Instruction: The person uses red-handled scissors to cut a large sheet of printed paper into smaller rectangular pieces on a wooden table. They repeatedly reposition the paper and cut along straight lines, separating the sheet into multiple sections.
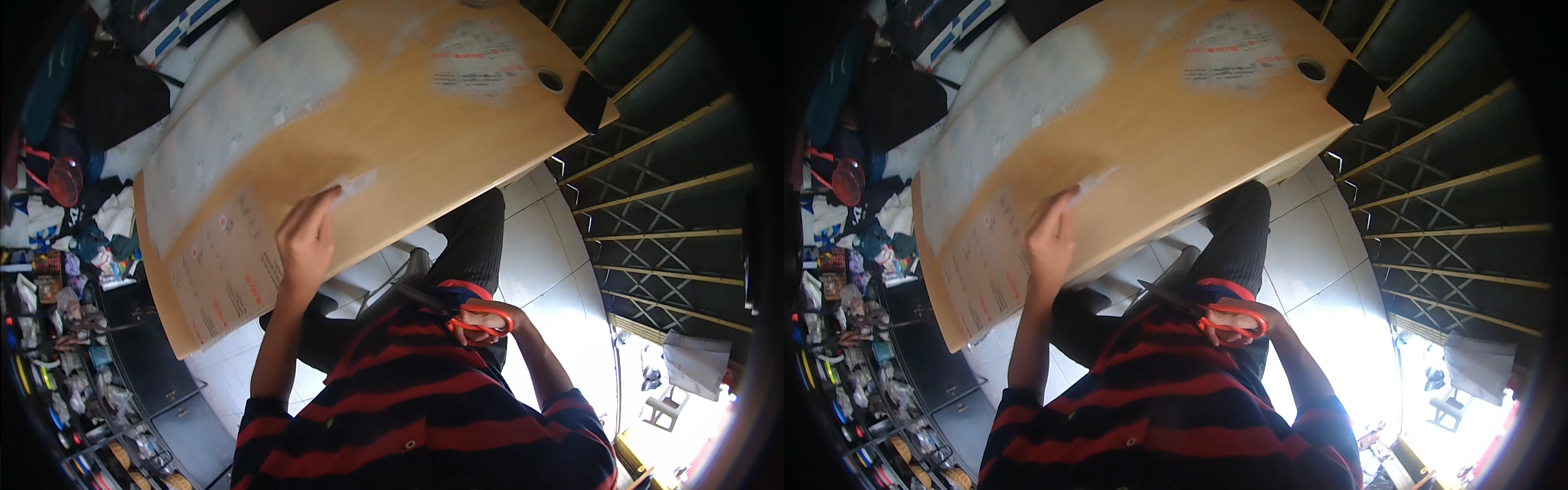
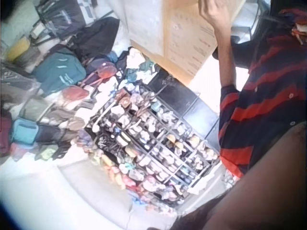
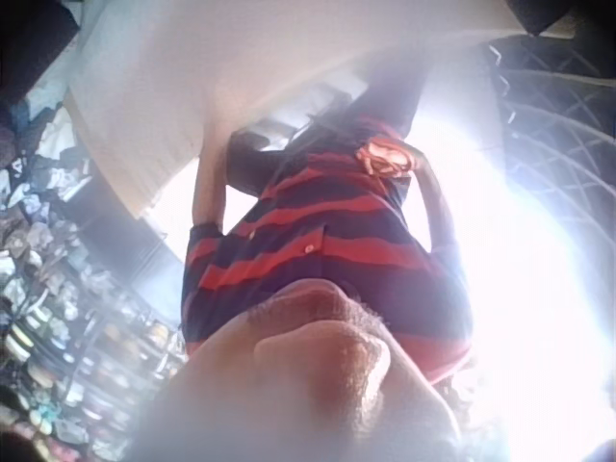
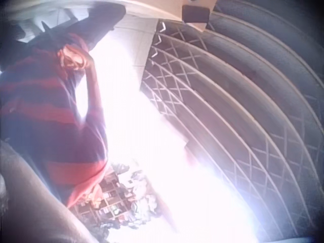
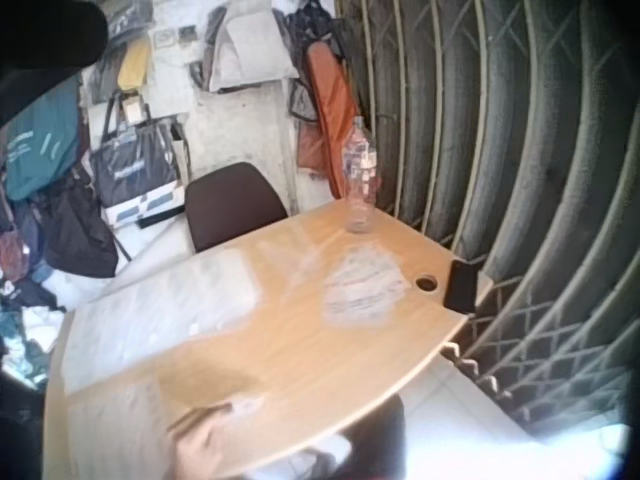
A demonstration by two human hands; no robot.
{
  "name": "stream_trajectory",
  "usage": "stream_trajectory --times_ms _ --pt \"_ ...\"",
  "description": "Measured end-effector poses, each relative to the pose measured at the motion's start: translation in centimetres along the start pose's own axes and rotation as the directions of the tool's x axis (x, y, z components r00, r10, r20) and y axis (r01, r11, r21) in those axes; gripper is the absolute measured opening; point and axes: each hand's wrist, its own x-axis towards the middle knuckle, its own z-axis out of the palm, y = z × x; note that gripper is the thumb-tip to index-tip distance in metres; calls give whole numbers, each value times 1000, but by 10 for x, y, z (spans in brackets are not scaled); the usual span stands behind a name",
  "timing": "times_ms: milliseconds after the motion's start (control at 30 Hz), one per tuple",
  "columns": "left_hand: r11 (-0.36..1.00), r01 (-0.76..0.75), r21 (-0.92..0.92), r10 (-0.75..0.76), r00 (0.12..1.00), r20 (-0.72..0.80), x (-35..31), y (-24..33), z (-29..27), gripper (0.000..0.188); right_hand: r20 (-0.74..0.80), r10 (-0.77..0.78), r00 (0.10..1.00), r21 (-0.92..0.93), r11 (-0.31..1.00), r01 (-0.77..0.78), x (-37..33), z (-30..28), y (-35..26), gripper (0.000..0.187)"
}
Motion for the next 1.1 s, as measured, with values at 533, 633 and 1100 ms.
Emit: stream_trajectory --times_ms 533,633,1100 --pt "931 -365 4 362 924 127 196 29 221 37 166 281 945 240 918 -315 58 -71 45 88" --pt "971 -225 79 188 925 329 170 21 259 49 81 250 965 170 950 -261 55 -68 39 91" --pt "858 243 -453 -97 942 321 67 41 114 51 27 58 998 255 965 -63 55 -66 55 96"
